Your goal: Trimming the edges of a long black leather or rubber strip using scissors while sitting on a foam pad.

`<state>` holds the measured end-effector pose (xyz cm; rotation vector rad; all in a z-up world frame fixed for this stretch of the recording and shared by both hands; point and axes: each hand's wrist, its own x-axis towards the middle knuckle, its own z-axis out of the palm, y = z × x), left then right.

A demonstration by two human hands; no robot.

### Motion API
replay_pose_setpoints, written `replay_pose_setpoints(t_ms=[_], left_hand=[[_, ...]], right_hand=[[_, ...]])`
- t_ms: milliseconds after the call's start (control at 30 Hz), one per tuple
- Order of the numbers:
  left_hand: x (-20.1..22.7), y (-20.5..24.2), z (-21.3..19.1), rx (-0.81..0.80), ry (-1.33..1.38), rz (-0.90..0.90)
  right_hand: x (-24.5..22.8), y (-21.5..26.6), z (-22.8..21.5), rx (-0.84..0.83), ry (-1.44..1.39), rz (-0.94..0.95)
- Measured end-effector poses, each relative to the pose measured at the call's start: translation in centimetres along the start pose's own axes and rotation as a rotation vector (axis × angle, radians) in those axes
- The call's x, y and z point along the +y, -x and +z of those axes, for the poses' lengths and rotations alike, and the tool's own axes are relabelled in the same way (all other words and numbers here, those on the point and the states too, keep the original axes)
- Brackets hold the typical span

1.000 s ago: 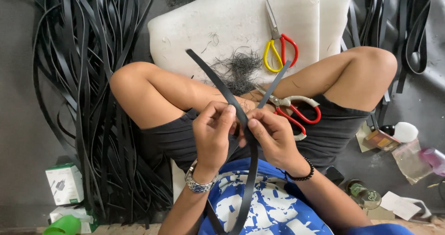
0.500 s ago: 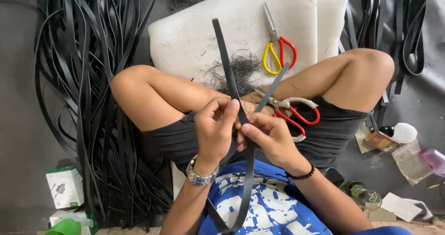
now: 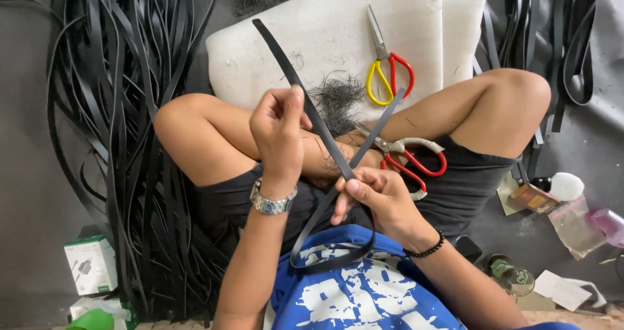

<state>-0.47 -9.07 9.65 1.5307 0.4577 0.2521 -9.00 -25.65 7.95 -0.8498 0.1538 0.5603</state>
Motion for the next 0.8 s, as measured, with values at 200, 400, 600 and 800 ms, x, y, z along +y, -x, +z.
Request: replay_pose_setpoints(t_ms=[200, 400, 600, 800], left_hand=[[-0.6, -4.1, 0.7, 0.084, -0.052, 0.121], [0.0, -8.3, 1.5, 0.096, -0.198, 0.242], [-0.9, -16.3, 2.9, 0.086, -0.281, 0.451], [-0.9, -21.3, 4.5, 0.026, -0.348, 0.590]], right_hand=[[-0.3, 1.4, -0.3, -0.041, 0.096, -0.045], [-1.6, 2.0, -0.9, -0.082, 0.184, 0.059], [-1.0, 2.1, -1.8, -0.056, 0.185, 0.074], [-1.7, 1.2, -2.1, 0.011, 0.350, 0.050]])
